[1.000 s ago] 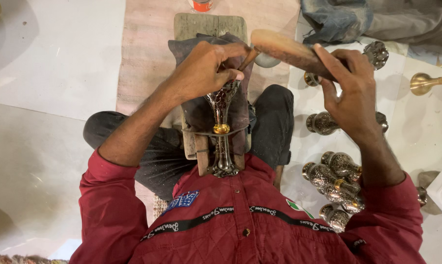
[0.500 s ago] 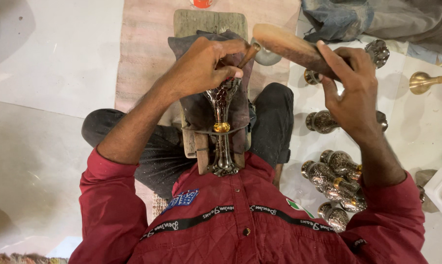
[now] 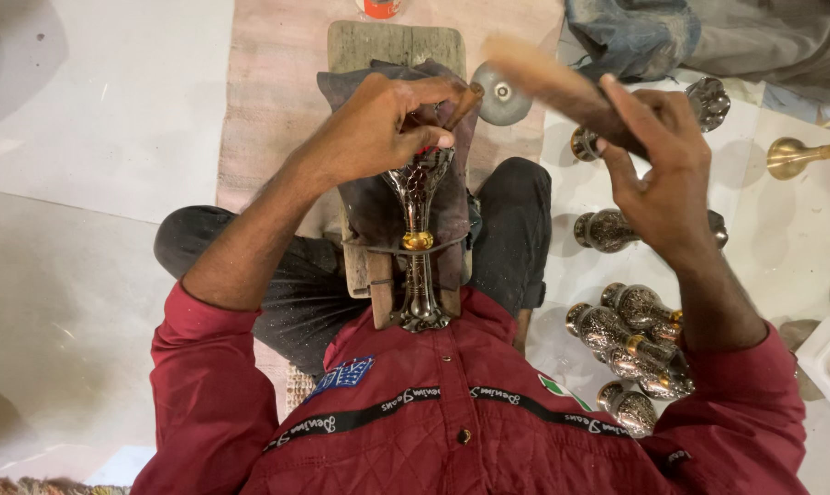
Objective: The person sits cross-legged on the floor holding a brass vase steady with one hand while striking a small chisel against its surface with a wooden mallet, working patterned decoration into the metal. Finished and in-progress vases lie on the floor around them.
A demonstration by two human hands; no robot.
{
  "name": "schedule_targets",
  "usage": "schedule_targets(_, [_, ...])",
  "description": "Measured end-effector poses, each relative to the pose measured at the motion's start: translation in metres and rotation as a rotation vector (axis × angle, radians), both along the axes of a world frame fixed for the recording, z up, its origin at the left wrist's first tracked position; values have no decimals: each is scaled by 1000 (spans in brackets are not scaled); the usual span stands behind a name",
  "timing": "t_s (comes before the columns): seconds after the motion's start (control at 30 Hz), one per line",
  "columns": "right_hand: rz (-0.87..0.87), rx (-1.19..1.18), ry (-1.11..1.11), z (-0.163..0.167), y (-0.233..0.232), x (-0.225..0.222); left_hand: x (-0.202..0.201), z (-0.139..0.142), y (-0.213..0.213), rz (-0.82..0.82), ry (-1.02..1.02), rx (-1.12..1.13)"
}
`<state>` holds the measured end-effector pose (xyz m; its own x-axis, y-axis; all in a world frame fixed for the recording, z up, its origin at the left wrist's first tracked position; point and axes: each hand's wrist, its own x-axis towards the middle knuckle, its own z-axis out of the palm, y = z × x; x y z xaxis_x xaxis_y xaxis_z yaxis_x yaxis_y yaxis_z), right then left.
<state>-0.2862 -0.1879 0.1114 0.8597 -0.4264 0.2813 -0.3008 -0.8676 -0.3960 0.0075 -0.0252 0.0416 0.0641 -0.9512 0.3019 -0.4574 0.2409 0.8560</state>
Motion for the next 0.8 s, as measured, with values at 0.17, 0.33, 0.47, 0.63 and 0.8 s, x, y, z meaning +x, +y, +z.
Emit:
schedule_targets(0.17, [57, -7, -57, -3, -1, 2, 4, -1, 1, -4, -50, 70])
schedule_targets(0.33, [-209, 683, -126, -1, 2, 7, 2, -2, 1, 1, 16, 67])
schedule_targets(0.47, [8, -6, -53, 6, 4, 10, 4, -3, 2, -32, 14, 44])
schedule_targets(0.63, [67, -65, -6, 12, 5, 6, 6, -2, 2, -60, 18, -22])
schedule_targets(0.8, [13, 128, -99, 5, 5, 4, 5, -3, 4, -27, 106, 63])
